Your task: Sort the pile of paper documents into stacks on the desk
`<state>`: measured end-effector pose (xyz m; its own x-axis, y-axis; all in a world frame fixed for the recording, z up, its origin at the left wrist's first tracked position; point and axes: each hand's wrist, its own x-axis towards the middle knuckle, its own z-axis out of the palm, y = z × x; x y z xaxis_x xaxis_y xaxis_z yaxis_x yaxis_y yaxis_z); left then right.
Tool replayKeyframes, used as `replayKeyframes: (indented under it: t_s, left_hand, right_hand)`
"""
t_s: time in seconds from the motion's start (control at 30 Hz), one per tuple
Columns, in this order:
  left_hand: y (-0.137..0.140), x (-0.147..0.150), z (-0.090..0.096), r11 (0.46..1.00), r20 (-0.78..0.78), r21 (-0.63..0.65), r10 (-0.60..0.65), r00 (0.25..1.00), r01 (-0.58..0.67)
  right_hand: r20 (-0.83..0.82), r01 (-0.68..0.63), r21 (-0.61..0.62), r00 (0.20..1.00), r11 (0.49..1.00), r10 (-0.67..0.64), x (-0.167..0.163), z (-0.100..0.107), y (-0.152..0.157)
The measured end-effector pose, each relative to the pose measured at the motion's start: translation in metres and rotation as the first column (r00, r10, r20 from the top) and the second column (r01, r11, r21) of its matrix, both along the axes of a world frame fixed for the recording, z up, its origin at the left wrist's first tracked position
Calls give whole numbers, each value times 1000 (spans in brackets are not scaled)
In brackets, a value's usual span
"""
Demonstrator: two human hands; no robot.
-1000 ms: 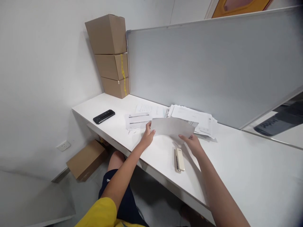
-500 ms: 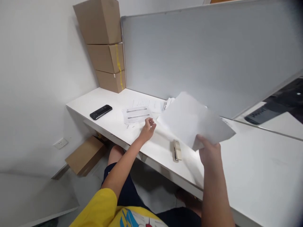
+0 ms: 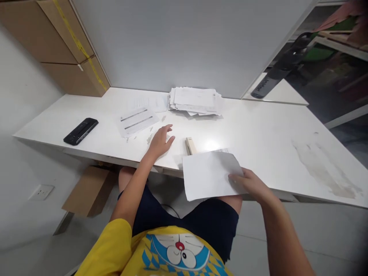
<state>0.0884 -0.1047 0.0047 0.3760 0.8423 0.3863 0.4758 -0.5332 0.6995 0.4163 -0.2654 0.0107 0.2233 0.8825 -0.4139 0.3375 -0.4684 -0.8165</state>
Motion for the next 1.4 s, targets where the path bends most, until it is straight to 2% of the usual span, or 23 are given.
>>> replayKeyframes:
  t_s: [0.1, 0.17, 0.23, 0.3, 0.47, 0.63, 0.73, 0.8, 0.87, 0.97, 1.07, 1.17, 1.23, 1.3, 1.4]
  left_hand:
    - [-26, 13, 1, 981, 52, 1, -195, 979, 196]
    - [-41, 20, 4, 944, 33, 15, -330, 943, 330]
    - [-47, 24, 6, 914, -1, 14, -404, 915, 404]
    - [-47, 26, 7, 908, -18, 4, -418, 908, 418]
    - [-43, 28, 4, 920, -18, -9, -391, 920, 391]
    - [-54, 28, 9, 895, 109, -45, -438, 893, 444]
    - [-58, 27, 9, 877, 134, -97, -456, 880, 470]
    - [-59, 29, 5, 885, 121, -107, -440, 890, 452]
    - [-63, 33, -4, 915, 54, -43, -399, 915, 402]
    - [-74, 43, -18, 927, -172, 190, -293, 941, 324]
    - [-83, 52, -27, 871, -290, 413, -152, 945, 267]
    - [-81, 54, -25, 825, -232, 520, -113, 966, 222]
    - [-77, 54, -19, 817, -178, 541, -119, 977, 198]
    - [-76, 54, -9, 833, -118, 527, -125, 985, 169]
    - [-91, 48, 14, 902, 1, 422, -103, 995, 93]
  right_hand:
    - [-25, -112, -53, 994, 992, 110, 5, 1, 4]
    - [-27, -143, -67, 990, 987, 142, 7, 1, 5]
    - [-20, -150, -73, 989, 986, 149, 7, 0, 6]
    - [-28, -128, -88, 992, 988, 126, 6, -1, 6]
    - [-97, 21, -161, 995, 987, -37, 4, -4, 7]
    - [-193, 65, -153, 977, 986, -94, 6, -10, 8]
    - [-206, 79, -148, 972, 986, -109, 10, -17, 7]
    - [-194, 66, -140, 977, 988, -93, 11, -18, 6]
    - [-174, 43, -131, 982, 990, -66, 10, -16, 5]
    - [-151, 5, -109, 988, 994, -21, 6, -10, 4]
    - [-135, 8, -78, 991, 997, -19, 0, -4, 5]
    - [-121, 52, -41, 991, 998, -57, -5, -1, 7]
    - [-124, 78, -10, 989, 997, -79, -6, -2, 8]
    - [-135, 106, 12, 985, 994, -103, -4, -6, 8]
    - [-134, 141, 26, 982, 990, -137, 1, -16, 4]
